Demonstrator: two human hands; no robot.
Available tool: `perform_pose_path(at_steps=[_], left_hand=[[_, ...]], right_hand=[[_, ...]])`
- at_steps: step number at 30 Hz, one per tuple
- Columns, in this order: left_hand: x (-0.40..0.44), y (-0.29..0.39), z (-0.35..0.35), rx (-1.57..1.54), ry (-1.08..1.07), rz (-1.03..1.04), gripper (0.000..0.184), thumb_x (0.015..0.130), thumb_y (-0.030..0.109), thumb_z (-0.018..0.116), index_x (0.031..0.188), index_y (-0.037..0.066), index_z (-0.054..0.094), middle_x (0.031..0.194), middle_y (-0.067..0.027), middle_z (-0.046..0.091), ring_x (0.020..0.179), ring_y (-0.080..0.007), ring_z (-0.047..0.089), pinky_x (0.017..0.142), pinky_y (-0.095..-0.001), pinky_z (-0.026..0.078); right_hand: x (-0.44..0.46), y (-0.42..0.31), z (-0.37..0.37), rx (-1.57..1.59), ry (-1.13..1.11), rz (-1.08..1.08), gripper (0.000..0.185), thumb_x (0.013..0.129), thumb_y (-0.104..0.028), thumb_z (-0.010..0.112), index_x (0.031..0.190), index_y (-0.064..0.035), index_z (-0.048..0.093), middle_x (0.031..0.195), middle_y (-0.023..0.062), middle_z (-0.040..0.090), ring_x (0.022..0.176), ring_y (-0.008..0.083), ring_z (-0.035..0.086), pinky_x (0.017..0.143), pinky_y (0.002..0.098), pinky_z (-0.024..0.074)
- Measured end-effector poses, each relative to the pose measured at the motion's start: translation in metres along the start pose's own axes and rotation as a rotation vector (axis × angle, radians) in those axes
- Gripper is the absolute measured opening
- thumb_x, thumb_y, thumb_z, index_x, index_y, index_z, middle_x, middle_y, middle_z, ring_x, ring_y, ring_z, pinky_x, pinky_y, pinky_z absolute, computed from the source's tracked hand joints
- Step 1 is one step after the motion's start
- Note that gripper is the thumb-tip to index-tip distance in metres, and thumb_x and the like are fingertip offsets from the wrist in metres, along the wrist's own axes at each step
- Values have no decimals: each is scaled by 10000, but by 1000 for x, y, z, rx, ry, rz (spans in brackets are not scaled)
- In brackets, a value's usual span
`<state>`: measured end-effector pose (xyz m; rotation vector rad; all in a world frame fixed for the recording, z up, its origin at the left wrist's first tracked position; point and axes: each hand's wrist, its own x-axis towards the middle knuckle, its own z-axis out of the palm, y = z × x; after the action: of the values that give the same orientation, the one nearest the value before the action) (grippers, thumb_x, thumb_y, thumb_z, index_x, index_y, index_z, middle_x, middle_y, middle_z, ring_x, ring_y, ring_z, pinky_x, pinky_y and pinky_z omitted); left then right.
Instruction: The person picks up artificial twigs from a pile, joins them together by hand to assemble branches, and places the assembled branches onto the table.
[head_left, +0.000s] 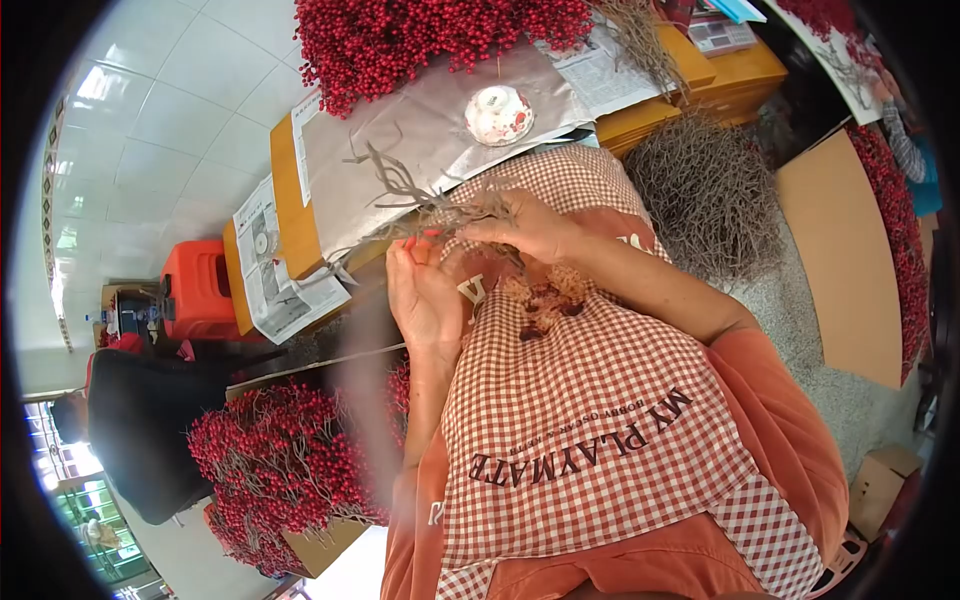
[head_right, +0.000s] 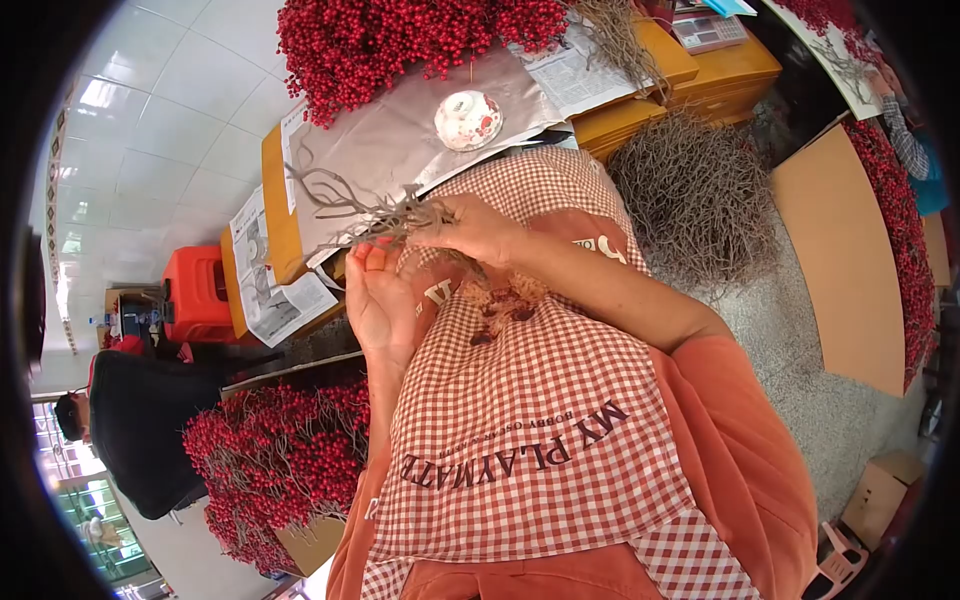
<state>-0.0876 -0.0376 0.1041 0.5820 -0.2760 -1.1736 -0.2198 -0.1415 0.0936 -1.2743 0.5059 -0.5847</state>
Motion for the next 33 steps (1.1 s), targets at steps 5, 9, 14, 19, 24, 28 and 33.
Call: perform_pose_path(at_steps=[5, 9, 14, 19, 24, 28, 33], left_hand=[[1, -6, 14, 427, 149, 153, 194, 913, 200, 580, 1037, 85, 485, 976, -48, 567, 883, -167, 548, 775, -307, 451], [12, -14, -4, 326, 122, 111, 95, 931, 157, 551, 924, 71, 510, 818, -4, 521, 677, -94, 445, 618, -228, 397], [10, -15, -14, 295, 42, 37, 126, 950, 172, 513, 876, 70, 503, 707, 21, 447, 570, -67, 371, 534, -198, 334], [7, 27, -27, 264, 97, 78, 180, 922, 184, 520, 770, 131, 439, 572, 44, 331, 502, -61, 354, 451, -222, 302], [16, 78, -112, 943, 472, 368, 161, 963, 247, 452, 911, 108, 513, 579, 40, 361, 468, -58, 317, 411, -215, 280], [22, 86, -134, 1213, 420, 198, 180, 917, 250, 542, 923, 83, 473, 640, 21, 451, 507, -50, 382, 424, -206, 302], [57, 97, -284, 1563, 349, 271, 251, 868, 246, 608, 891, 81, 421, 590, -4, 458, 406, -86, 392, 329, -225, 290]], right_hand=[[-2, 7, 4, 74, -42, 63, 318, 821, -205, 678, 1059, -1, 618, 978, 57, 640, 893, 135, 576, 827, 293, 460], [-6, 13, 9, 245, 65, 130, 282, 834, -240, 653, 956, 13, 629, 884, 69, 630, 832, 134, 566, 766, 272, 463], [-11, 4, 6, 338, 64, 218, 215, 841, -220, 642, 893, -13, 619, 759, 45, 602, 669, 116, 556, 610, 243, 456], [-6, -27, -45, 515, 522, 61, 174, 876, -213, 597, 845, -42, 600, 625, -8, 527, 524, 95, 496, 510, 224, 402], [-52, -76, -174, 351, 753, -317, 199, 926, -200, 558, 968, -9, 597, 907, 76, 619, 717, 118, 578, 600, 261, 476], [-76, -117, -210, 190, 808, -284, 168, 915, -162, 565, 1004, -19, 560, 958, 123, 645, 713, 135, 613, 582, 270, 506], [-52, -145, -263, 99, 838, -365, 121, 867, -97, 616, 920, -22, 538, 766, 89, 622, 576, 138, 589, 491, 245, 470]])
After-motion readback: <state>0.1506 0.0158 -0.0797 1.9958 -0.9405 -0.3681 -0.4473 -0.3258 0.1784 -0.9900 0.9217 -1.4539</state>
